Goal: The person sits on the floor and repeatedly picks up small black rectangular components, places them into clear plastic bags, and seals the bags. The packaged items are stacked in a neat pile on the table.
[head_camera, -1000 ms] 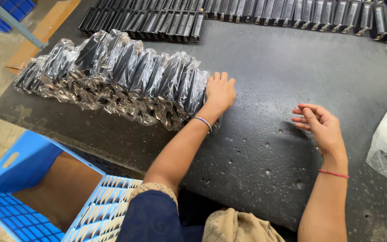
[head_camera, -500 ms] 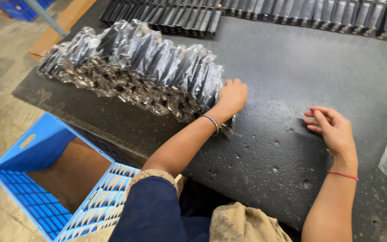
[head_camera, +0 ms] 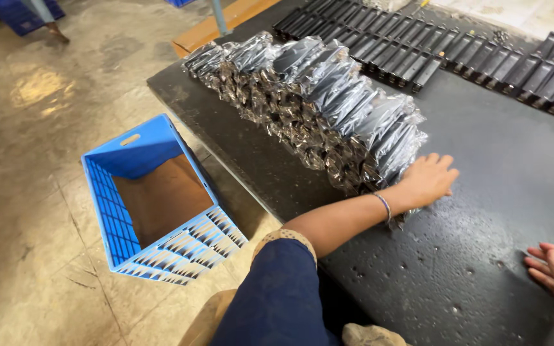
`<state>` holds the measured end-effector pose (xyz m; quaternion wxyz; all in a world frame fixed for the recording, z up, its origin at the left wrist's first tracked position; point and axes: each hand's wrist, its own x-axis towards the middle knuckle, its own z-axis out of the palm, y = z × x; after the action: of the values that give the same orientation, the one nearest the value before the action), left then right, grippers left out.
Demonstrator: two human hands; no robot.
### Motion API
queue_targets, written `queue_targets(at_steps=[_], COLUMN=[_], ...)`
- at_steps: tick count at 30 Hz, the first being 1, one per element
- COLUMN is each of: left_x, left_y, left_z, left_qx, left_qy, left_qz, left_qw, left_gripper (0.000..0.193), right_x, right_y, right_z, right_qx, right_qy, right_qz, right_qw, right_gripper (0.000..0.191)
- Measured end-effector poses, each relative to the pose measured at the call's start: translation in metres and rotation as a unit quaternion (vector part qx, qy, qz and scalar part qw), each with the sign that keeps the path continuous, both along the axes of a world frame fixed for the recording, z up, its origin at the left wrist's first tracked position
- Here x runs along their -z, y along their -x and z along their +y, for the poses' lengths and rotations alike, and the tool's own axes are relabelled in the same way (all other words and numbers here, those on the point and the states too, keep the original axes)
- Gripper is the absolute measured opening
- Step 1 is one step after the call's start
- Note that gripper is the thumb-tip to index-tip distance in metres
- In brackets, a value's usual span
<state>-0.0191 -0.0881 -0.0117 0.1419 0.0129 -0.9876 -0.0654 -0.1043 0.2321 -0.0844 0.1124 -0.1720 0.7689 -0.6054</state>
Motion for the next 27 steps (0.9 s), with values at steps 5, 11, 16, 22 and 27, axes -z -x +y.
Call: queue_targets(at_steps=[5,11,16,22,27], left_x=[-0.026,0.001,0.028,0.025,-0.001], left_y=[-0.034,-0.092,-0.096,-0.095,-0.107], left_z=[0.025,0.039,0.017,0.02,0.03], left_qx=[0.001,-0.014,-0.013,-0.035,0.007], left_qy=[0.021,0.081,0.082,0.092,0.008], left_qz=[0.037,0.044,0.105,0.107,0.109], left_qw=[0.999,0.996,0.991,0.989,0.994], left_gripper=[0.06,0.058,0.04,0.036,0.042], right_x=[0.004,-0.002,-0.003,0.007,0.012], right_y=[0.006,0.01,0.009,0.015,0.024], right_z=[0.001,-0.01,-0.014,-0.008,-0.011], right_qx=[-0.005,-0.024,-0.023,-0.01,-0.003], right_qy=[-0.003,-0.057,-0.073,-0.059,-0.074], right_qz=[-0.005,-0.006,-0.017,-0.016,-0.036], right_qw=[1.0,0.998,0.997,0.998,0.997], right_gripper=[0.038,0.047,0.056,0.052,0.049])
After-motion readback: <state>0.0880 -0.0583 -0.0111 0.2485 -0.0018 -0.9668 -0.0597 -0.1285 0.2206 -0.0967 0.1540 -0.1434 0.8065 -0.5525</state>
